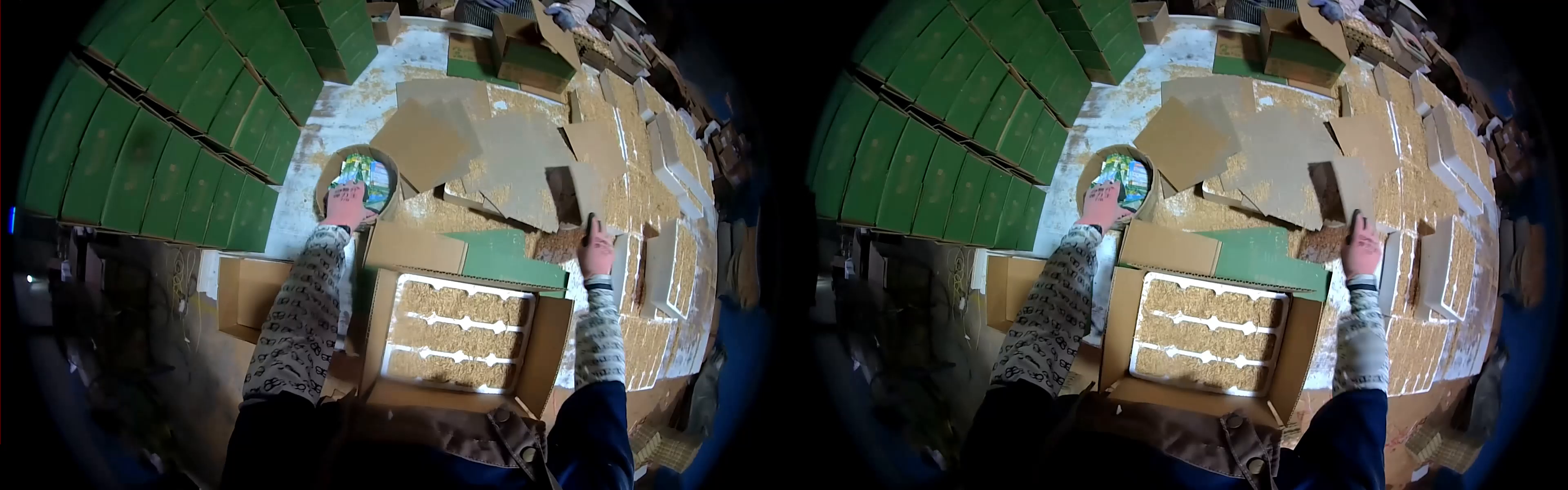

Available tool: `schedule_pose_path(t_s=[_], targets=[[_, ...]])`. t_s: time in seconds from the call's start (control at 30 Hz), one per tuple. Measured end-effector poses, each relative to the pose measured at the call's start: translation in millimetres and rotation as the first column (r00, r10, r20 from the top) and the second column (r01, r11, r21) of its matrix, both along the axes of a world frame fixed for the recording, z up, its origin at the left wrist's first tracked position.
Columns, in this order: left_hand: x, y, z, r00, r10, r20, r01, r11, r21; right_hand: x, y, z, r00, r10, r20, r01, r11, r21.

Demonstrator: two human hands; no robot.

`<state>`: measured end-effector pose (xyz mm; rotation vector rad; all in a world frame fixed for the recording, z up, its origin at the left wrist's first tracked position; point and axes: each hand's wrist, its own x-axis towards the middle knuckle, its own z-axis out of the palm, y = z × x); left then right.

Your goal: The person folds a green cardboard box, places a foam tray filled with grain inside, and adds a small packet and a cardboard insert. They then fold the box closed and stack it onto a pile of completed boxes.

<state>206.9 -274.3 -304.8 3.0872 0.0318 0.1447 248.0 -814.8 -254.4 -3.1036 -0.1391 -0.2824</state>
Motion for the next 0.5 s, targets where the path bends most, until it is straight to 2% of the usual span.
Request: schedule_pose_path(t_s=[0.03,0.07,0.1,0.13,0.2,0.3,0.33,0.43,0.47,0.5], targets=[[7,1,5,0.993,0.011,-0.114,-0.017,0.999,-0.051,-7,-15,5,0.991,0.040,0.126,-0.035,0.998,-0.044],[13,4,10,0.975,0.021,-0.221,-0.043,0.994,-0.097,-25,-2,46,0.996,-0.089,0.007,0.089,0.993,0.073],[15,9,14,0.970,0.003,-0.242,-0.038,0.989,-0.140,-34,-26,43,0.967,0.048,0.249,-0.057,0.998,0.030],[16,16,18,0.965,-0.016,-0.260,-0.033,0.983,-0.182,-50,-22,72,0.986,-0.062,0.157,0.041,0.990,0.134],[10,19,37,0.948,-0.012,-0.317,-0.058,0.976,-0.208,-77,-30,96,0.963,-0.096,0.252,0.033,0.969,0.245],[-2,33,41,0.977,-0.070,-0.204,0.012,0.962,-0.273,-105,-20,129,0.956,-0.092,0.278,-0.045,0.892,0.450],[-11,28,64,0.974,-0.094,-0.208,0.035,0.961,-0.274,-115,-15,138,0.958,-0.083,0.276,-0.075,0.853,0.517],[-24,34,88,0.979,-0.094,-0.180,0.043,0.962,-0.270,-135,-7,160,0.956,0.002,0.294,-0.112,0.927,0.359],[-30,31,106,0.983,-0.081,-0.166,0.040,0.972,-0.232,-144,4,173,0.944,0.028,0.328,-0.152,0.921,0.359],[-43,21,122,0.982,-0.146,0.120,0.168,0.965,-0.200,-154,20,190,0.931,0.051,0.361,-0.187,0.916,0.354]])
